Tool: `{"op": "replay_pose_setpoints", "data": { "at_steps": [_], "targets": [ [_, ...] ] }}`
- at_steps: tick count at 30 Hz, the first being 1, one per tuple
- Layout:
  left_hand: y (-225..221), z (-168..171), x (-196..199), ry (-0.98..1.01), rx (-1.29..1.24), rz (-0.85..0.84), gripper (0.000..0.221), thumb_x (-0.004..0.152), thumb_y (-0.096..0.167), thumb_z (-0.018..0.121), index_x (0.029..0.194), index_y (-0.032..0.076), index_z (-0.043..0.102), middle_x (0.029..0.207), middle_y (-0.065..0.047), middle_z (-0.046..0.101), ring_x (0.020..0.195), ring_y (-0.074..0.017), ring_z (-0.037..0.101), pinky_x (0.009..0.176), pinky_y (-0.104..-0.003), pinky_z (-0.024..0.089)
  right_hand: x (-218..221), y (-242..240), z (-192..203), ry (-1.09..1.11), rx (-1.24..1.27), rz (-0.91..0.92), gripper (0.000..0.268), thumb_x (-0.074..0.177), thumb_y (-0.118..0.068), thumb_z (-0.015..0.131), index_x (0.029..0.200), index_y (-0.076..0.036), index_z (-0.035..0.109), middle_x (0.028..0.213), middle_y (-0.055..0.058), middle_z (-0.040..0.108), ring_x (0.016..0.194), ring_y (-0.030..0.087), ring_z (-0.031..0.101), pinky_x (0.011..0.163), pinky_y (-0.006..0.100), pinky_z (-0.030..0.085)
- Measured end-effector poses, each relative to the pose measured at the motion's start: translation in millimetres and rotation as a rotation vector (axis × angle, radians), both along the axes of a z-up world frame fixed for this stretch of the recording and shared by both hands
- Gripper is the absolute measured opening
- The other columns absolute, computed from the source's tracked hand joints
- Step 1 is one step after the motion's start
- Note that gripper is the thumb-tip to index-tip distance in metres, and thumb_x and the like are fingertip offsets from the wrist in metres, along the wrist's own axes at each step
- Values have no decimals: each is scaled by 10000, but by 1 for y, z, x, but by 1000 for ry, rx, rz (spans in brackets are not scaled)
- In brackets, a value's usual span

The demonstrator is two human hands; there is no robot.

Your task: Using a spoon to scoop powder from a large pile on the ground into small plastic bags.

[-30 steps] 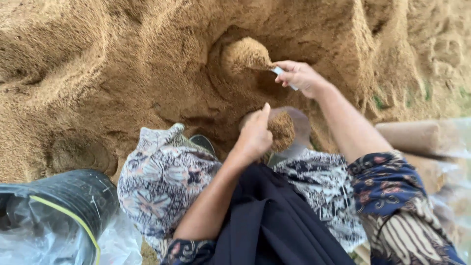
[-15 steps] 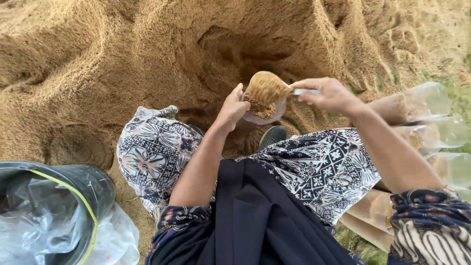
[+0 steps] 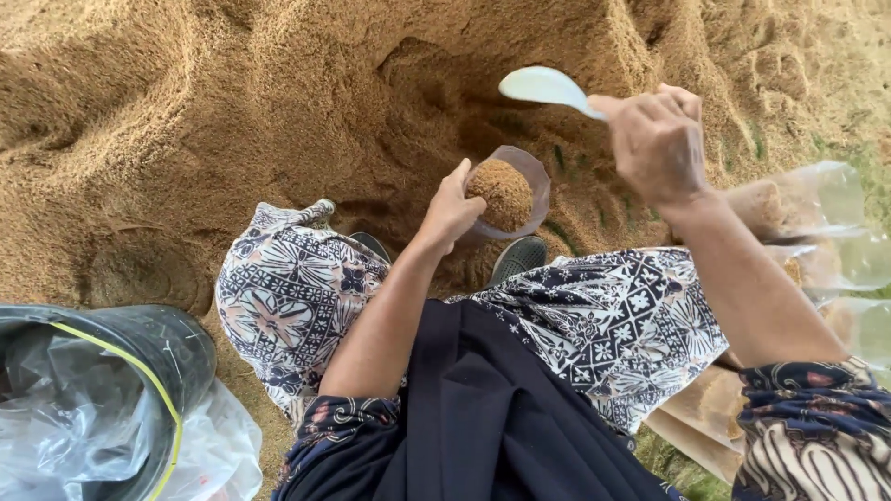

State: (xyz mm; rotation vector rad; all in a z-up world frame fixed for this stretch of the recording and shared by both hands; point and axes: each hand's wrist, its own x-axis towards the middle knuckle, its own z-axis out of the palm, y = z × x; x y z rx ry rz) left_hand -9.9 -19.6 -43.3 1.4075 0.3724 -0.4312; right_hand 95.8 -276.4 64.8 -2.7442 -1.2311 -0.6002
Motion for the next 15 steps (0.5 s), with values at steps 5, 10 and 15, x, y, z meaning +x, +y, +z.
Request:
{"op": "replay_pose_setpoints", "data": {
  "at_steps": [5, 10, 15],
  "targets": [
    [-14, -50, -2, -251, 333, -152, 857, 794, 133, 605, 1583, -35, 318, 1531, -322, 427, 1479, -426, 370, 1247, -512, 284, 64, -49, -119, 457, -279, -318, 308, 978, -225, 614, 1251, -255, 753, 984, 120, 751, 952, 367, 736, 874, 509, 561],
    [-8, 5, -4, -181, 450, -305, 853, 844, 144, 553, 1621, 5, 231, 1572, -305, 375, 1479, -444, 370, 1206, -575, 323, 90, -54, -254, 890, -549, -646, 343, 868, -454, 630, 1198, -481, 720, 1130, 97, 775, 1089, 390, 715, 927, 529, 570],
    [-7, 34, 0, -80, 435, -413, 859, 839, 53, 496, 1633, 31, 168, 1552, -325, 376, 1417, -506, 416, 1119, -582, 440, 75, 10, -273, 1151, -279, -532, 402, 809, -435, 654, 1204, -403, 722, 1119, 67, 764, 1135, 376, 670, 1040, 486, 508]
  ]
}}
